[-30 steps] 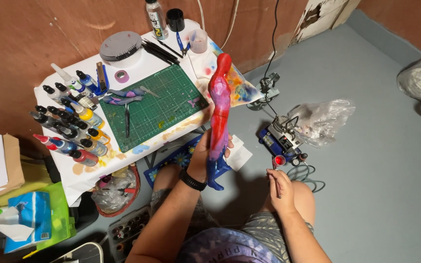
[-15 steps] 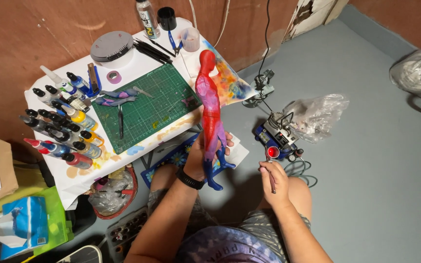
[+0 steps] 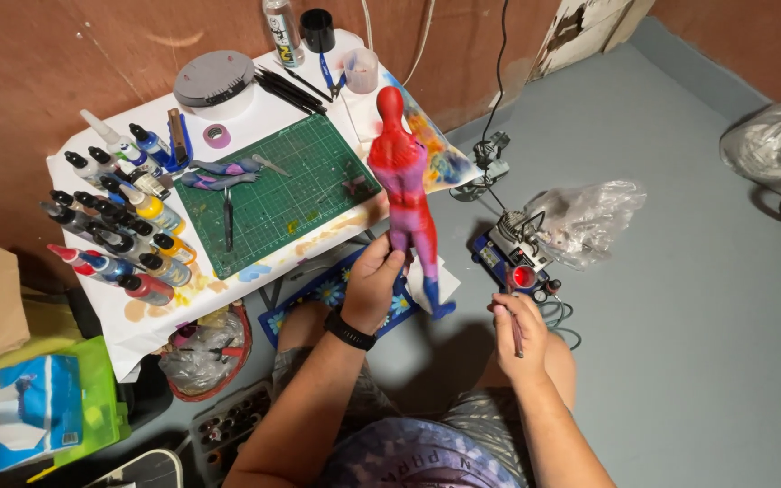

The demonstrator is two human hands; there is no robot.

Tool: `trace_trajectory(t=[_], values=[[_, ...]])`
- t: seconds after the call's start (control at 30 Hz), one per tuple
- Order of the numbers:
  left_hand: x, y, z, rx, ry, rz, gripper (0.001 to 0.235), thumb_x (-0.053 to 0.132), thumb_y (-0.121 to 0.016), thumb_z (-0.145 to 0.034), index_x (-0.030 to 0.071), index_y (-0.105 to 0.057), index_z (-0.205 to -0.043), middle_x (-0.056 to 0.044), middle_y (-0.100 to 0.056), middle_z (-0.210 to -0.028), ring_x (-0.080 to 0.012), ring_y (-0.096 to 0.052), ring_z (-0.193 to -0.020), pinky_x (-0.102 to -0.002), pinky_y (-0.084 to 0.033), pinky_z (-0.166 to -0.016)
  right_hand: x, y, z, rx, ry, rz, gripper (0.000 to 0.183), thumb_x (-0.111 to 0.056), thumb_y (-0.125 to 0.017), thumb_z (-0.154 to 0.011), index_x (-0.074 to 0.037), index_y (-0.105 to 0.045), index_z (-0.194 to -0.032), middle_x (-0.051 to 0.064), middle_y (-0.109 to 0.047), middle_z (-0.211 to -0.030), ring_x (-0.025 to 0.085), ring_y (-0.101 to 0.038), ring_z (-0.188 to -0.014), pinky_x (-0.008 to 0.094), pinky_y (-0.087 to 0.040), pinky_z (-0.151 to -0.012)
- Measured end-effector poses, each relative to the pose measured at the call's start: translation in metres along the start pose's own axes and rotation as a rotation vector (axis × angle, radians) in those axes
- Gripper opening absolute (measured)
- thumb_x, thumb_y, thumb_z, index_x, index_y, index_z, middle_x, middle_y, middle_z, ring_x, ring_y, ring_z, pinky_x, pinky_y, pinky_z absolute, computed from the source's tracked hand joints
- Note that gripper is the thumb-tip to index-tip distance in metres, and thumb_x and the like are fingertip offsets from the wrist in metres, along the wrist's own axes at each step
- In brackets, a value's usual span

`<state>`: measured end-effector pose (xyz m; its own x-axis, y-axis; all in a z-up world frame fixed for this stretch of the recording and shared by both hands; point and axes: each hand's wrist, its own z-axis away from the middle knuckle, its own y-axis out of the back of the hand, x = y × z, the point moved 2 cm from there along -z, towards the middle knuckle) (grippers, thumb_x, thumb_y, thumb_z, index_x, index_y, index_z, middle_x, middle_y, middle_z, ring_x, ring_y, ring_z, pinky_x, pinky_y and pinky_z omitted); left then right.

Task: Using an airbrush to apply red paint to a 3D-printed superhero figurine at a workbench.

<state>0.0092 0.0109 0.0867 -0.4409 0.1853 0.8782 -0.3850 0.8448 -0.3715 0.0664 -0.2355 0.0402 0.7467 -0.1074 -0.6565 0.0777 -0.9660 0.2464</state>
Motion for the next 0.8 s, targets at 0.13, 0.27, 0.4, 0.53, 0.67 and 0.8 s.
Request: trace_trajectory(t=[0.13,0.27,0.4,0.53,0.67,0.8], values=[[0.004,0.004,-0.001,-0.052,-0.007,-0.016,0.021,0.004,-0.052,-0.103,-0.004,-0.062,-0.120,-0.014,-0.064,-0.086,-0.0140,-0.058,-0.069,-0.024,-0.051,-0.062,-0.001,0.017,-0.010,0.019,0.040,0.017,0.015,-0.002,-0.065,-0.098,0.000,-0.076,-0.108,0.014,-0.069,-0.082,0.031,-0.067,-0.075,0.043,-0.054,-0.074],[0.013,-0.003,0.003,-0.087,-0.018,-0.027,0.033,0.002,-0.053,-0.101,-0.003,-0.049,-0.133,-0.016,-0.064,-0.086,-0.0157,-0.061,-0.062,-0.025,-0.054,-0.055,-0.002,0.033,-0.021,0.052,0.053,0.055,0.015,-0.001,-0.063,-0.101,0.001,-0.075,-0.109,0.014,-0.069,-0.082,0.032,-0.066,-0.075,0.043,-0.053,-0.075],[0.038,-0.014,0.008,-0.086,0.036,-0.207,0.025,0.009,-0.050,-0.104,-0.001,-0.056,-0.126,-0.006,-0.059,-0.068,-0.0112,-0.054,-0.054,-0.022,-0.049,-0.049,-0.006,0.044,-0.028,0.080,0.050,0.063,0.014,-0.001,-0.061,-0.103,0.003,-0.073,-0.110,0.017,-0.067,-0.081,0.032,-0.065,-0.076,0.043,-0.051,-0.075],[0.047,-0.026,0.012,-0.081,0.150,-0.143,0.033,0.004,-0.040,-0.103,-0.001,-0.048,-0.135,-0.006,-0.056,-0.078,-0.0103,-0.052,-0.065,-0.022,-0.050,-0.063,-0.012,0.049,-0.031,0.069,0.015,0.063,0.013,0.002,-0.061,-0.102,0.005,-0.071,-0.110,0.019,-0.066,-0.082,0.034,-0.065,-0.074,0.044,-0.051,-0.076],[0.029,-0.023,0.011,-0.052,0.216,-0.121,0.042,-0.003,-0.045,-0.100,-0.003,-0.042,-0.142,-0.012,-0.062,-0.100,-0.0135,-0.062,-0.083,-0.026,-0.056,-0.082,-0.001,0.053,-0.028,0.064,0.005,0.028,0.013,0.007,-0.060,-0.101,0.006,-0.070,-0.109,0.020,-0.067,-0.080,0.033,-0.068,-0.072,0.043,-0.052,-0.075],[0.022,-0.024,0.012,-0.036,0.276,-0.064,0.041,-0.005,-0.053,-0.097,-0.010,-0.044,-0.137,-0.019,-0.067,-0.106,-0.0209,-0.071,-0.092,-0.031,-0.060,-0.086,0.011,0.055,-0.021,0.076,-0.044,-0.098,0.018,0.012,-0.053,-0.103,0.009,-0.066,-0.115,0.022,-0.068,-0.080,0.030,-0.071,-0.070,0.043,-0.056,-0.074]])
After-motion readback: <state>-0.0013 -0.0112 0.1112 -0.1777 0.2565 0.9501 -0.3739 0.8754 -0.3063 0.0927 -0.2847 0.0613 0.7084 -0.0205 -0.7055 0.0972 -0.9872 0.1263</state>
